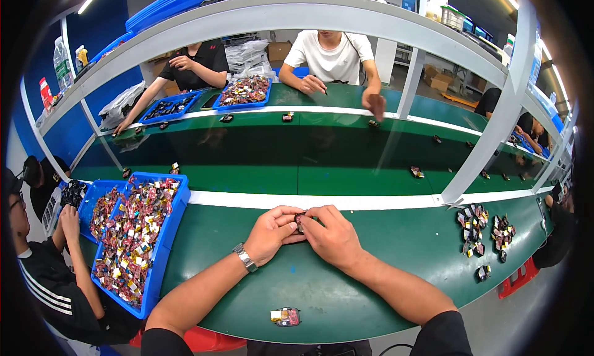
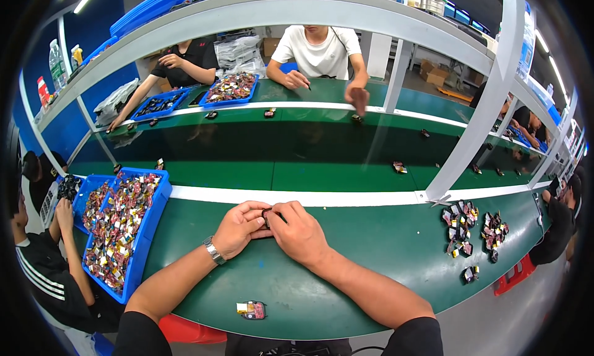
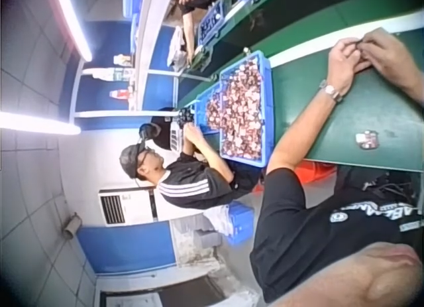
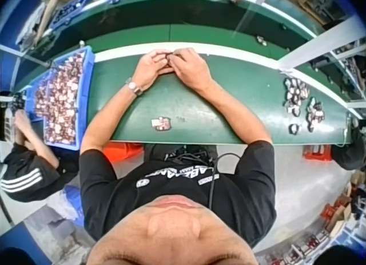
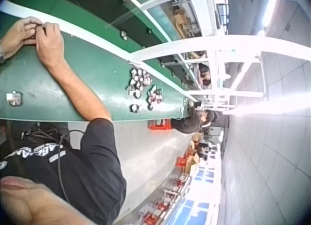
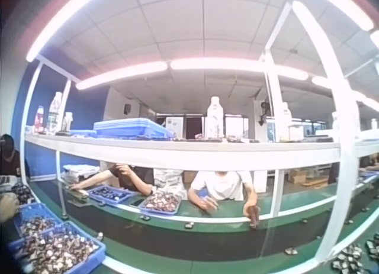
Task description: The person is sitting at a workbench assembling small plastic or electronic components from a pile in front of them, joining two pieces together and placing the finished unit aside.
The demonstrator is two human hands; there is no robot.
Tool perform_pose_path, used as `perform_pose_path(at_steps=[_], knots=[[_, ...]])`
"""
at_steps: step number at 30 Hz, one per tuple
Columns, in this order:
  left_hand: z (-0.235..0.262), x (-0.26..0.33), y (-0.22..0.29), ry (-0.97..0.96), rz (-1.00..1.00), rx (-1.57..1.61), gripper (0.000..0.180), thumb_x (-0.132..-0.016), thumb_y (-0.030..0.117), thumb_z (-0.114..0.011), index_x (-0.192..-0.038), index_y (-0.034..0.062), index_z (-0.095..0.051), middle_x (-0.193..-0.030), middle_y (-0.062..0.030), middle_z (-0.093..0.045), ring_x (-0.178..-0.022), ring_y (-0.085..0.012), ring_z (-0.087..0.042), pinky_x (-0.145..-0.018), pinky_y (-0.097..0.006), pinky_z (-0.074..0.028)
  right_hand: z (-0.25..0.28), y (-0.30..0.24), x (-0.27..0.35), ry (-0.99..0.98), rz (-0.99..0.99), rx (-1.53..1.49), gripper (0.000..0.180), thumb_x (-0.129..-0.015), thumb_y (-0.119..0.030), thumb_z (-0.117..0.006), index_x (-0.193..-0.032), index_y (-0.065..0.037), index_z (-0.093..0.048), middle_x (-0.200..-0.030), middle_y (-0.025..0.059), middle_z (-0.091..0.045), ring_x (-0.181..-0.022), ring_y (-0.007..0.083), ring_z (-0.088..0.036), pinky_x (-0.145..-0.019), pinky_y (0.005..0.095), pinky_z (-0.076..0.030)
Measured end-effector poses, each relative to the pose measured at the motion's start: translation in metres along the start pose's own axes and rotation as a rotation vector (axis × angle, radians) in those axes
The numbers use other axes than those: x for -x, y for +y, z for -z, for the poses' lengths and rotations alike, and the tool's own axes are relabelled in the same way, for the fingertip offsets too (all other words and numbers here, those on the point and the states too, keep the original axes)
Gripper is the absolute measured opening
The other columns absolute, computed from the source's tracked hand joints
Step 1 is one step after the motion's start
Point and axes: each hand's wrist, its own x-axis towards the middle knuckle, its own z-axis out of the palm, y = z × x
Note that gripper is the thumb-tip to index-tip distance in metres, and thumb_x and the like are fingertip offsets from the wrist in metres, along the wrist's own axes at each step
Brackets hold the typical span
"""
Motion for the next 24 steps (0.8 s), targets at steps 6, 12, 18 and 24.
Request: perform_pose_path(at_steps=[6, 12, 18, 24], knots=[[-0.002, 0.001, 0.0, 0.01, -0.009, -0.027, 0.026, -0.097, -0.004, -0.045, -0.123, -0.0012, -0.05, -0.122, -0.0127, -0.06, -0.111, -0.0187, -0.061, -0.095, -0.035, -0.056, -0.002, 0.003, 0.0, 0.006, 0.003, -0.023, 0.018, -0.073, -0.002, -0.073, -0.09, -0.006, -0.069, -0.095, 0.0046, -0.061, -0.085, 0.0218, -0.06, -0.067, 0.0311, -0.054], [-0.001, -0.001, -0.004, 0.029, -0.047, -0.067, 0.023, -0.097, 0.0, -0.049, -0.12, -0.001, -0.051, -0.118, -0.0125, -0.062, -0.105, -0.0175, -0.063, -0.089, -0.033, -0.058, 0.0, 0.004, 0.0, -0.005, -0.059, -0.153, 0.022, -0.074, 0.0, -0.073, -0.095, -0.005, -0.07, -0.098, 0.0065, -0.061, -0.084, 0.0218, -0.061, -0.065, 0.0303, -0.054], [-0.001, -0.002, -0.013, 0.133, -0.118, -0.303, 0.021, -0.096, 0.0, -0.05, -0.117, -0.0014, -0.053, -0.113, -0.013, -0.064, -0.099, -0.0175, -0.066, -0.083, -0.032, -0.059, -0.003, 0.004, 0.001, -0.058, -0.466, -0.567, 0.019, -0.081, 0.002, -0.069, -0.1, -0.002, -0.069, -0.102, 0.0094, -0.062, -0.081, 0.0174, -0.065, -0.07, 0.0274, -0.056], [-0.004, -0.003, -0.008, 0.171, -0.154, -0.17, 0.032, -0.095, 0.001, -0.05, -0.126, -0.0012, -0.045, -0.12, -0.0167, -0.062, -0.104, -0.0208, -0.065, -0.083, -0.03, -0.057, -0.01, 0.024, -0.008, -0.07, -0.556, -0.633, 0.016, -0.083, 0.001, -0.067, -0.099, 0.0, -0.067, -0.1, 0.011, -0.064, -0.084, 0.0189, -0.067, -0.072, 0.0281, -0.058]])
